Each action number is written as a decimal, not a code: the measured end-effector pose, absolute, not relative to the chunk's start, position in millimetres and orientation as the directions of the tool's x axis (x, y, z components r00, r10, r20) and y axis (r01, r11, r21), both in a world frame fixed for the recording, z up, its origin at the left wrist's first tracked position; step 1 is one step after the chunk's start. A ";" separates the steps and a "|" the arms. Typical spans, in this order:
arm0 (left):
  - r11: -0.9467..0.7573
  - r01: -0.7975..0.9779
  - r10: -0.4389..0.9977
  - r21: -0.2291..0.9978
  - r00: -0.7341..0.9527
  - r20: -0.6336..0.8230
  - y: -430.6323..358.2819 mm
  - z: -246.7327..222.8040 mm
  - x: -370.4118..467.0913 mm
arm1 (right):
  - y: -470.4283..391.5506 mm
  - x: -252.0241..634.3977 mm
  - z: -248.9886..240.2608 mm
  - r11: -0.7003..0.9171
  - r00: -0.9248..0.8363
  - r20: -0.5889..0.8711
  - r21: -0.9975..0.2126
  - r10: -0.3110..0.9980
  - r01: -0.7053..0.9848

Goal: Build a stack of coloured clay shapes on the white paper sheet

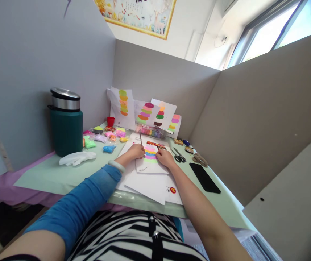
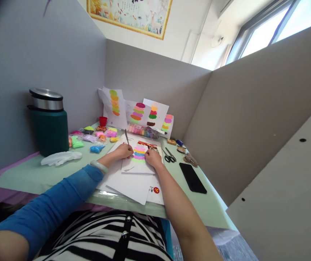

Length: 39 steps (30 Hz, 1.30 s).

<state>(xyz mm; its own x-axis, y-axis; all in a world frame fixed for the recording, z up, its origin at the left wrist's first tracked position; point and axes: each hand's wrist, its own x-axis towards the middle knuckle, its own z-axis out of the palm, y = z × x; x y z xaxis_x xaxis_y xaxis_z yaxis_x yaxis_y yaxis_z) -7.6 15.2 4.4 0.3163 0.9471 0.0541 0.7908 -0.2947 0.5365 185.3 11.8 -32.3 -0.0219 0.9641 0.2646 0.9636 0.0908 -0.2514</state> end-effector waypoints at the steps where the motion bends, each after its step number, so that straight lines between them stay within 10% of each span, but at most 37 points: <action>1: -0.296 0.792 0.947 0.534 0.317 0.054 15.2 4.5 -7.5 | 12.1 185.5 -32.6 0.091 -0.022 0.265 -0.250 0.964 0.964; 39: -0.308 0.776 0.936 0.551 0.352 0.028 17.8 4.2 -7.6 | 8.4 182.9 -29.1 0.071 0.001 0.250 -0.276 0.968 0.959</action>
